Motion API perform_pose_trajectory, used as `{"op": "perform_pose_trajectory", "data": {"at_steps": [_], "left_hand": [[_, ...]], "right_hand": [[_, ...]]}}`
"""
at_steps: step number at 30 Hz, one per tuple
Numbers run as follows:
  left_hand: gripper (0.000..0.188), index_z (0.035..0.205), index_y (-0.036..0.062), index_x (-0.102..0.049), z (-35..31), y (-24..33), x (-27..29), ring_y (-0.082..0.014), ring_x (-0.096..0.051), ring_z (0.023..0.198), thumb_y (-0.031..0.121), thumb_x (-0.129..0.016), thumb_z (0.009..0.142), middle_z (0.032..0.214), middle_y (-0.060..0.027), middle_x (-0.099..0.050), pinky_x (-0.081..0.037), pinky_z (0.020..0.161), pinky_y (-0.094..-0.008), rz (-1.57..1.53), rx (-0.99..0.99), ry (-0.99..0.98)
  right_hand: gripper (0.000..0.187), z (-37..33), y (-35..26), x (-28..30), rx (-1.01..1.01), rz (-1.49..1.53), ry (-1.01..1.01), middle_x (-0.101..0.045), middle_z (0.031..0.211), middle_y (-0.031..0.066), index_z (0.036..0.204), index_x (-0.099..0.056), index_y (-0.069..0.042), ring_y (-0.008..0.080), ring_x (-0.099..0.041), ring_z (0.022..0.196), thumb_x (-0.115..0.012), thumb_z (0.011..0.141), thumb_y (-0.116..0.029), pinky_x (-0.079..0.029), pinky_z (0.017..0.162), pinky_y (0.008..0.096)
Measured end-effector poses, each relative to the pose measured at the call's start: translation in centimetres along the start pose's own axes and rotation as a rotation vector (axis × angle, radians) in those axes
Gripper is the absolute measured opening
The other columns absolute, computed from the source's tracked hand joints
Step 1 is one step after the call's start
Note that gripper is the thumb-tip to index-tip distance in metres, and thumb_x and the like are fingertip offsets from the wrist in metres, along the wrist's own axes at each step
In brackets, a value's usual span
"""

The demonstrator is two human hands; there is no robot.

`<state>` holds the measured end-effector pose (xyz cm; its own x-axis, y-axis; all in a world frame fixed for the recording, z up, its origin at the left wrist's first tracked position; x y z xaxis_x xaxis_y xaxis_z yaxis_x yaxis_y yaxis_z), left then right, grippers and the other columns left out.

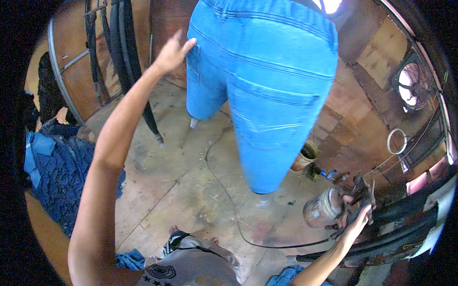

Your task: The person repeatedly picks up denim shorts from a pile, places them on a mannequin, and sprays them with a handheld spray gun. The person adjusts the shorts on the mannequin and sprays different areas before removing them and repeating the process with another pair.

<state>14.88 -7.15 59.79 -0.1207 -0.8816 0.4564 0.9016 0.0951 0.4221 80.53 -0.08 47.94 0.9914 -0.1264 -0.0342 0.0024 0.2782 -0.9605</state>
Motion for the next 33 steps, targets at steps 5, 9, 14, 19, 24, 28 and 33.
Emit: {"op": "perform_pose_trajectory", "data": {"at_steps": [5, 9, 14, 19, 24, 28, 33], "left_hand": [[0.063, 0.142, 0.0122, -0.05, -2.9, 14.4, 2.0, -0.0423, -0.048, 0.132, 0.034, -0.071, 0.087, 0.141, -0.026, -0.05, -0.041, 0.109, -0.0481, -0.317, -0.489, 0.386], [0.085, 0.151, 0.0045, -0.038, -7.1, 21.9, 0.9, -0.056, -0.018, 0.145, 0.047, -0.07, 0.084, 0.155, -0.0378, -0.022, -0.016, 0.116, -0.0673, -0.051, -0.446, 0.205], [0.087, 0.149, 0.0124, -0.045, -6.2, 18.7, 2.8, -0.0465, -0.033, 0.142, 0.054, -0.076, 0.079, 0.152, -0.03, -0.036, -0.025, 0.115, -0.0587, 0.226, -0.498, 0.416], [0.091, 0.148, 0.0195, -0.048, -4.5, 13.3, 6.0, -0.0473, -0.032, 0.143, 0.049, -0.085, 0.071, 0.156, -0.0248, -0.034, -0.027, 0.118, -0.055, 0.009, -0.629, 0.376], [0.089, 0.148, 0.0202, -0.046, -3.4, 10.7, 8.3, -0.0439, -0.031, 0.145, 0.043, -0.086, 0.072, 0.157, -0.0237, -0.031, -0.031, 0.117, -0.0523, -0.141, -0.682, 0.226], [0.086, 0.147, 0.0155, -0.047, -2.2, 8.7, 9.9, -0.0373, -0.038, 0.144, 0.039, -0.086, 0.074, 0.156, -0.0236, -0.034, -0.036, 0.115, -0.0469, -0.226, -0.693, 0.123], [0.078, 0.138, 0.0021, -0.049, 0.0, 8.2, 12.1, -0.0357, -0.055, 0.13, 0.046, -0.08, 0.081, 0.138, -0.0274, -0.055, -0.041, 0.11, -0.042, -0.356, -0.527, -0.054]], "right_hand": [[0.06, -7.4, -0.9, 2.4, 0.045, -0.051, 0.008, -0.072, 0.095, 0.0113, 0.134, -0.052, -0.004, 0.0065, -0.036, 0.041, -0.037, 0.106, -0.055, -0.03, 0.038, 0.0226], [0.049, -12.1, 3.0, -0.1, -0.176, -0.188, -0.118, -0.072, 0.09, 0.0095, 0.12, -0.06, -0.007, 0.0076, -0.041, 0.045, -0.043, 0.106, -0.052, -0.031, 0.04, 0.0236], [0.046, -19.1, 10.1, -5.6, -0.398, -0.319, -0.07, -0.071, 0.078, 0.0052, 0.118, -0.065, -0.003, 0.0099, -0.055, 0.058, -0.051, 0.104, -0.044, -0.043, 0.054, 0.0272], [0.047, -24.6, 11.7, -9.6, -0.353, -0.432, -0.036, -0.073, 0.078, 0.0098, 0.137, -0.059, -0.003, 0.0159, -0.067, 0.077, -0.053, 0.103, -0.035, -0.051, 0.074, 0.033], [0.047, -26.3, 8.7, -12.3, -0.166, -0.312, 0.005, -0.073, 0.082, 0.0098, 0.142, -0.055, -0.005, 0.0144, -0.066, 0.077, -0.055, 0.102, -0.03, -0.05, 0.076, 0.0296], [0.048, -26.2, 7.0, -13.5, -0.142, -0.238, 0.0, -0.072, 0.082, 0.0083, 0.143, -0.055, -0.006, 0.0129, -0.065, 0.076, -0.057, 0.102, -0.029, -0.05, 0.076, 0.0288], [0.048, -25.2, 7.1, -14.2, -0.21, -0.373, -0.039, -0.071, 0.078, 0.0072, 0.141, -0.057, -0.007, 0.0122, -0.065, 0.076, -0.061, 0.099, -0.03, -0.052, 0.076, 0.0304]]}}
Point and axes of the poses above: each hand's wrist, its own z-axis towards the middle knuckle, its own x-axis out of the back of the hand, y = z × x, the point moved 2 cm from there along z, towards the middle knuckle
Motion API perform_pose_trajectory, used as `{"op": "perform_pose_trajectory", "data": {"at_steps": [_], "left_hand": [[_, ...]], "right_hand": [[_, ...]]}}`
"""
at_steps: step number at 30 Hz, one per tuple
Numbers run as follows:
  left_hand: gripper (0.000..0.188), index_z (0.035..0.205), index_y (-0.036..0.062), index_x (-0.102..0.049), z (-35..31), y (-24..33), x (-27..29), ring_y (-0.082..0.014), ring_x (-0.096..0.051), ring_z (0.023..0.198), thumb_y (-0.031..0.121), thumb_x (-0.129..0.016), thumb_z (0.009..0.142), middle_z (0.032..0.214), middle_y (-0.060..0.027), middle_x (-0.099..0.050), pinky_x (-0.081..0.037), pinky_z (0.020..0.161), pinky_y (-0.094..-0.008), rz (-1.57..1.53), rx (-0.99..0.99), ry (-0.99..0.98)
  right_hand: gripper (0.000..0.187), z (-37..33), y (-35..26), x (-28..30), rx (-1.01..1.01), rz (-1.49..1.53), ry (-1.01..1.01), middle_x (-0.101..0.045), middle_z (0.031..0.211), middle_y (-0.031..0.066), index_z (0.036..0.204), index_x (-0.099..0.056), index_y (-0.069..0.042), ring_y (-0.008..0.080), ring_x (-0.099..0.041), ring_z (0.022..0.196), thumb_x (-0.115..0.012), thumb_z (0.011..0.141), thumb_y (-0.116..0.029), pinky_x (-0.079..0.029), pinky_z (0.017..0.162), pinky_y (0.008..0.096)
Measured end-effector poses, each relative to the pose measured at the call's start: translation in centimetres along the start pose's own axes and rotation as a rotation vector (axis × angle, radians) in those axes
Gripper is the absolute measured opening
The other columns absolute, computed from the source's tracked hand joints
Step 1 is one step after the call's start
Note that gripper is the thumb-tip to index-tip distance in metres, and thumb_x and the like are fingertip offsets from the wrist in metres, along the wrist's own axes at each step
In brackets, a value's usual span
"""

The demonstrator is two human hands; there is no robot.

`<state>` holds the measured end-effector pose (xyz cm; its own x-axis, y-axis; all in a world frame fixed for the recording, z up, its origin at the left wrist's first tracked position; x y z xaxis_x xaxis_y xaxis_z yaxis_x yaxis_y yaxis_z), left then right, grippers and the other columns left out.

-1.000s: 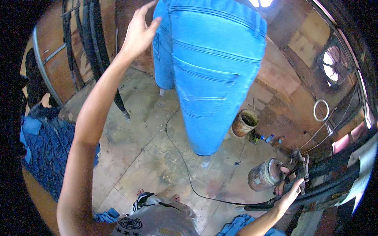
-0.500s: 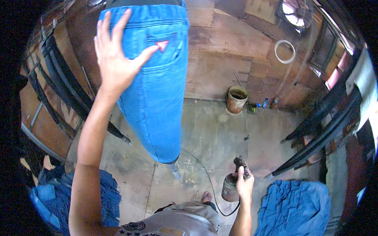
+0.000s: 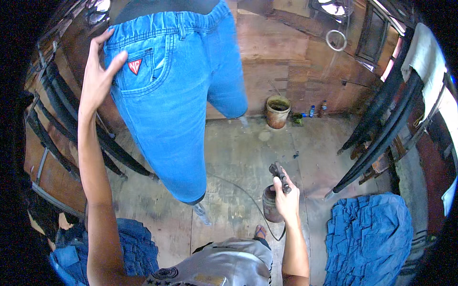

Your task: The person repeatedly picks up denim shorts from a pile, places them on a mannequin, and sprays them with a handheld spray gun. The person adjusts the shorts on the mannequin and sprays different areas before removing them and repeating the process with another pair.

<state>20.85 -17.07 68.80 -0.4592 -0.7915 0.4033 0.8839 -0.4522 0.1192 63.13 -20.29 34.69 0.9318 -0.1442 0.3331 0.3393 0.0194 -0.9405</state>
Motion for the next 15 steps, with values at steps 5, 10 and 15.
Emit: {"op": "perform_pose_trajectory", "data": {"at_steps": [5, 10, 15], "left_hand": [[0.089, 0.139, -0.0024, -0.049, 3.4, 2.1, -0.5, -0.0325, -0.056, 0.127, 0.063, -0.072, 0.083, 0.133, -0.0272, -0.058, -0.041, 0.108, -0.0381, 0.22, 0.048, 0.143], [0.086, 0.144, -0.0016, -0.047, 3.7, -0.3, 0.2, -0.0246, -0.064, 0.111, 0.052, -0.076, 0.083, 0.12, -0.0247, -0.065, -0.051, 0.093, -0.0344, 0.022, 0.374, 0.114], [0.083, 0.144, 0.0031, -0.053, 4.4, -5.5, 1.8, -0.0251, -0.05, 0.134, 0.063, -0.062, 0.089, 0.143, -0.0186, -0.055, -0.032, 0.114, -0.0337, -0.053, 0.269, -0.009]], "right_hand": [[0.049, 0.9, -0.7, -0.4, 0.04, -0.011, -0.064, -0.072, 0.08, 0.0087, 0.14, -0.058, -0.004, 0.012, -0.065, 0.077, -0.062, 0.099, -0.031, -0.052, 0.076, 0.0305], [0.048, 0.5, -4.1, 0.1, 0.093, -0.006, -0.024, -0.073, 0.082, 0.0094, 0.141, -0.056, -0.004, 0.0117, -0.066, 0.08, -0.061, 0.099, -0.028, -0.052, 0.078, 0.0296], [0.061, 0.1, -11.1, 1.2, 0.479, 0.225, 0.008, -0.073, 0.092, 0.0099, 0.144, -0.052, 0.001, 0.0132, -0.065, 0.085, -0.062, 0.098, -0.039, -0.053, 0.082, 0.0317]]}}
Point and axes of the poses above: each hand's wrist, its own z-axis towards the middle knuckle, its own x-axis out of the back of the hand, y = z × x, the point moved 2 cm from there along z, towards the middle knuckle
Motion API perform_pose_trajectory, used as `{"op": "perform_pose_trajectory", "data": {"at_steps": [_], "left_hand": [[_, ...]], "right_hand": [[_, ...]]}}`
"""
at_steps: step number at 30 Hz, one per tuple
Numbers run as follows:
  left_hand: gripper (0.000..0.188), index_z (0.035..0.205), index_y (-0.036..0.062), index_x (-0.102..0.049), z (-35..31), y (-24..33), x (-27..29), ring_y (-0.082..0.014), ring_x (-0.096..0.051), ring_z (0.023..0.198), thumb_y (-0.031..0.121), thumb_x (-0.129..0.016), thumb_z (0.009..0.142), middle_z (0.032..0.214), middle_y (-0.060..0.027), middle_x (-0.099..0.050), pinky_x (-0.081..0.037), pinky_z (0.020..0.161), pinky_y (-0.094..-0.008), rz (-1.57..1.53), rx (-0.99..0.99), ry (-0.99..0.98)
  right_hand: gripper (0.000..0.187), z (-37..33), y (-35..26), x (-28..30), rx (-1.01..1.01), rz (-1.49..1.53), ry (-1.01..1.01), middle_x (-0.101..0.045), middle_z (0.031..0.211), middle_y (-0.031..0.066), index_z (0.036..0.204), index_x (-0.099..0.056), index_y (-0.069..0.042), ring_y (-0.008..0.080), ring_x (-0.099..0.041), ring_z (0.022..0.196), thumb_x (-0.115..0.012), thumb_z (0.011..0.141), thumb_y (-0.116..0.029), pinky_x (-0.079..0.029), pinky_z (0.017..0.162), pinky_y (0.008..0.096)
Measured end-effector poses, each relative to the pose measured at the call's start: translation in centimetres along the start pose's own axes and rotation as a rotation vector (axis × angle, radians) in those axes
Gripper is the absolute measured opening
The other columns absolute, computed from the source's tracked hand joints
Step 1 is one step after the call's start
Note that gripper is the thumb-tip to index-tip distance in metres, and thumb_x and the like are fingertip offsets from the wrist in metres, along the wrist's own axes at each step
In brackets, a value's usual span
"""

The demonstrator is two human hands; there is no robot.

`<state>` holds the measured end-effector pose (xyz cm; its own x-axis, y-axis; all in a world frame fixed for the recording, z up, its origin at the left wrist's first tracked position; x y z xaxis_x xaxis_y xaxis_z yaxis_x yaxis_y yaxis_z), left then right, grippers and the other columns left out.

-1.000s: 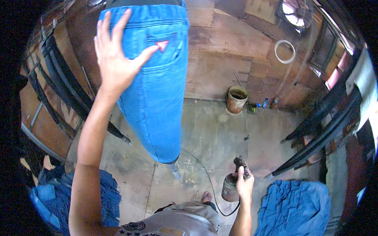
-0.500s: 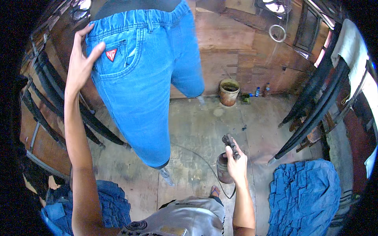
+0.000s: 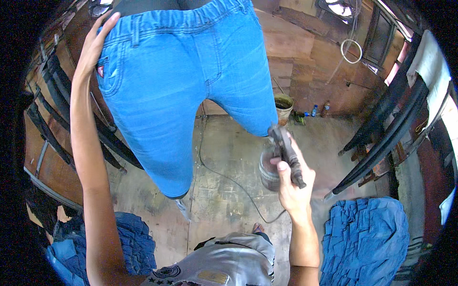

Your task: The person repeatedly picks up denim shorts from a pile, places them on a mannequin, and sprays them with a handheld spray gun. The person adjusts the shorts on the mannequin and sprays different areas before removing them and repeating the process with another pair.

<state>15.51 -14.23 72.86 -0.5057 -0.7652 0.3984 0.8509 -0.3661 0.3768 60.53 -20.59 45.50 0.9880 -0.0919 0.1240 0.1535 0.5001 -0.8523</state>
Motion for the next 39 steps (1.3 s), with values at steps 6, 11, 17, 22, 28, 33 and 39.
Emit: {"op": "perform_pose_trajectory", "data": {"at_steps": [6, 11, 17, 22, 28, 33, 39], "left_hand": [[0.065, 0.146, 0.0101, -0.051, 1.7, -2.6, -0.6, -0.0215, -0.046, 0.135, 0.051, -0.057, 0.097, 0.144, -0.0125, -0.054, -0.029, 0.115, -0.0329, -0.127, 0.01, -0.071], [0.064, 0.149, 0.0132, -0.047, 2.0, -3.7, -0.5, -0.0228, -0.043, 0.138, 0.05, -0.054, 0.098, 0.148, -0.012, -0.049, -0.027, 0.117, -0.035, -0.156, 0.015, -0.149], [0.072, 0.15, 0.0107, -0.046, 3.1, -5.5, -0.9, -0.0258, -0.049, 0.132, 0.053, -0.061, 0.093, 0.139, -0.018, -0.055, -0.033, 0.114, -0.0362, -0.112, -0.059, -0.125], [0.072, 0.149, 0.0106, -0.046, 3.7, -6.5, -1.4, -0.0246, -0.049, 0.132, 0.053, -0.061, 0.093, 0.139, -0.0172, -0.055, -0.034, 0.113, -0.0364, -0.108, -0.075, -0.146], [0.072, 0.149, 0.011, -0.046, 4.2, -6.7, -1.4, -0.0249, -0.051, 0.132, 0.054, -0.062, 0.093, 0.139, -0.0175, -0.055, -0.035, 0.113, -0.0369, -0.06, -0.082, -0.169], [0.07, 0.148, 0.0123, -0.048, 3.8, -6.8, -1.5, -0.0253, -0.053, 0.129, 0.054, -0.063, 0.094, 0.138, -0.0166, -0.057, -0.037, 0.111, -0.0369, -0.045, -0.071, -0.141], [0.064, 0.146, 0.0119, -0.051, 2.9, -5.0, -1.9, -0.0209, -0.051, 0.129, 0.048, -0.065, 0.095, 0.138, -0.0137, -0.057, -0.035, 0.112, -0.0338, -0.078, 0.0, -0.112]], "right_hand": [[0.084, 2.2, -4.1, 1.6, 0.168, 0.108, 0.02, -0.071, 0.103, 0.0124, 0.142, -0.049, 0.008, 0.0147, -0.065, 0.085, -0.062, 0.094, -0.059, -0.052, 0.079, 0.0301], [0.054, 2.9, 1.8, 0.8, -0.084, -0.004, -0.024, -0.067, 0.094, 0.0047, 0.14, -0.055, 0.003, 0.0095, -0.056, 0.073, -0.065, 0.099, -0.031, -0.049, 0.07, 0.0259], [0.047, 4.6, 9.4, -1.2, -0.388, -0.272, -0.184, -0.067, 0.073, 0.0045, 0.137, -0.06, -0.003, 0.009, -0.061, 0.068, -0.064, 0.099, -0.03, -0.05, 0.067, 0.0287], [0.048, 7.5, 6.8, 0.4, -0.139, 0.055, -0.086, -0.064, 0.082, 0.0012, 0.14, -0.057, 0.0, 0.0057, -0.05, 0.059, -0.062, 0.1, -0.026, -0.043, 0.057, 0.0241], [0.055, 10.1, 4.5, 3.0, 0.081, 0.21, 0.047, -0.07, 0.08, 0.0069, 0.131, -0.057, -0.001, 0.0045, -0.043, 0.044, -0.052, 0.103, -0.047, -0.033, 0.04, 0.0217], [0.038, 9.6, 9.2, 2.3, -0.11, 0.003, -0.034, -0.06, 0.061, -0.0002, 0.086, -0.067, -0.004, 0.0079, -0.049, 0.049, -0.058, 0.102, -0.037, -0.038, 0.045, 0.026], [0.044, 1.1, 13.8, -1.1, -0.458, -0.632, -0.344, -0.07, 0.083, 0.0262, 0.12, -0.069, -0.006, 0.04, -0.071, 0.085, -0.069, 0.094, -0.041, -0.053, 0.077, 0.0455]]}}
Point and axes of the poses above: each hand's wrist, its own z-axis towards the middle knuckle, its own x-axis out of the back of the hand, y = z × x, the point moved 2 cm from there along z, towards the middle knuckle
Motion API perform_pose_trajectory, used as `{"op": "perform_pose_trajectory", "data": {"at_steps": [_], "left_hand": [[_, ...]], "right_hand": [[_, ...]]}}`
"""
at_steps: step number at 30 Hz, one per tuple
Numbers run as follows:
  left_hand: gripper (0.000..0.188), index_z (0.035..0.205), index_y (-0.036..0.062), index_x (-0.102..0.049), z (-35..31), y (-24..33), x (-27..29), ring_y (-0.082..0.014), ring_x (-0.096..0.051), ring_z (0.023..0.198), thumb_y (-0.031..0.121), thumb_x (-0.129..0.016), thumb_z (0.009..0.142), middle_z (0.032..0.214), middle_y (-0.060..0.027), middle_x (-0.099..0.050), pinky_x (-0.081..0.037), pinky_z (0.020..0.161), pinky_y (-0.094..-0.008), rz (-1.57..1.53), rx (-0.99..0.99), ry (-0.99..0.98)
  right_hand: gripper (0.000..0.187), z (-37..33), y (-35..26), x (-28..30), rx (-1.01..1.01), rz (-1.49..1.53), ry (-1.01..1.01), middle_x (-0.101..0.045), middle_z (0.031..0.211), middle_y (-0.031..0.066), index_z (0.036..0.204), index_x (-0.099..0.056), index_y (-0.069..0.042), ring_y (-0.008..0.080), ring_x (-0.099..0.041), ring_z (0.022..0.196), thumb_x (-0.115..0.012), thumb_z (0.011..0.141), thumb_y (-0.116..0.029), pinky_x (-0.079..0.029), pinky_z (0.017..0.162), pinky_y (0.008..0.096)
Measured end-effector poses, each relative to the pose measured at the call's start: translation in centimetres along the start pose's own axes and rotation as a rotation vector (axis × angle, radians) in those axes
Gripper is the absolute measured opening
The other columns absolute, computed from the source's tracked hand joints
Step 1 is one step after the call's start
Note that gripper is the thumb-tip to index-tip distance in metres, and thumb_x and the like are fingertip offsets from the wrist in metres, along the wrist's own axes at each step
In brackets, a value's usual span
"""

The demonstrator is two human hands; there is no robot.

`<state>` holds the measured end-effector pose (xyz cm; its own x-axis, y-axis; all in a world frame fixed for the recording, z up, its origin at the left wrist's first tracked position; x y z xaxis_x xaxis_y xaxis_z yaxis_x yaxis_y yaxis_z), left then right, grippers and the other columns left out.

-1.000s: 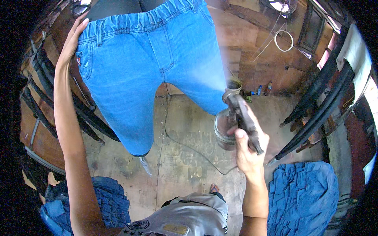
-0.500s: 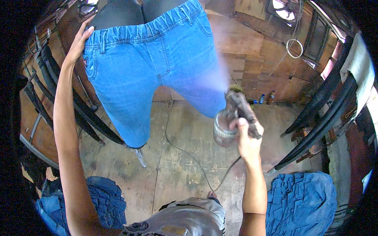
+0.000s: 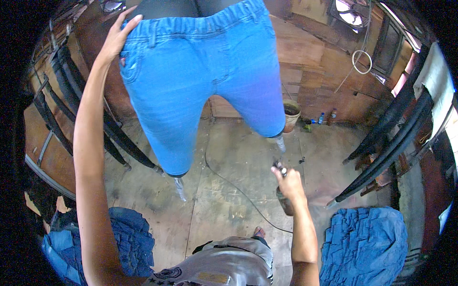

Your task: The person repeatedly picks up denim shorts from a pile, places them on a mannequin, and sprays them with a handheld spray gun. The person adjusts the shorts on the mannequin and sprays different areas before removing them and repeating the process with another pair.

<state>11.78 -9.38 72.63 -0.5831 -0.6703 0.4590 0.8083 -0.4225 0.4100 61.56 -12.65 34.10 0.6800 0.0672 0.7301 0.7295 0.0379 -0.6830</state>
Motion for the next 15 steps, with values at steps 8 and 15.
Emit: {"op": "perform_pose_trajectory", "data": {"at_steps": [8, 15], "left_hand": [[0.081, 0.142, -0.0046, -0.046, -1.8, 4.3, -0.9, -0.0197, -0.063, 0.1, 0.042, -0.079, 0.085, 0.114, -0.0155, -0.066, -0.051, 0.089, -0.0321, -0.129, 0.014, 0.046], [0.09, 0.138, -0.004, -0.051, -3.1, 6.5, -1.2, -0.0274, -0.063, 0.113, 0.057, -0.08, 0.078, 0.123, -0.0221, -0.065, -0.049, 0.098, -0.0368, 0.01, 0.036, 0.14]], "right_hand": [[0.036, -8.6, -11.7, -1.6, 0.413, 0.786, 0.092, -0.073, 0.079, 0.0096, 0.108, -0.067, 0.002, 0.0071, -0.047, 0.046, -0.058, 0.102, -0.032, -0.037, 0.044, 0.0251], [0.043, -13.1, -14.7, 0.5, 0.481, 0.941, 0.111, -0.068, 0.075, 0.0121, 0.118, -0.061, 0.003, 0.0058, -0.043, 0.041, -0.054, 0.104, -0.037, -0.031, 0.038, 0.0213]]}}
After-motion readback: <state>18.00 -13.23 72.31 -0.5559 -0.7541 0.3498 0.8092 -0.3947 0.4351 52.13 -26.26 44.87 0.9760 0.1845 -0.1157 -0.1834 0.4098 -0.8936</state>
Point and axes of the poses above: each hand's wrist, its own z-axis towards the middle knuckle, its own x-axis out of the back of the hand, y = z × x, the point moved 2 cm from there along z, towards the middle knuckle
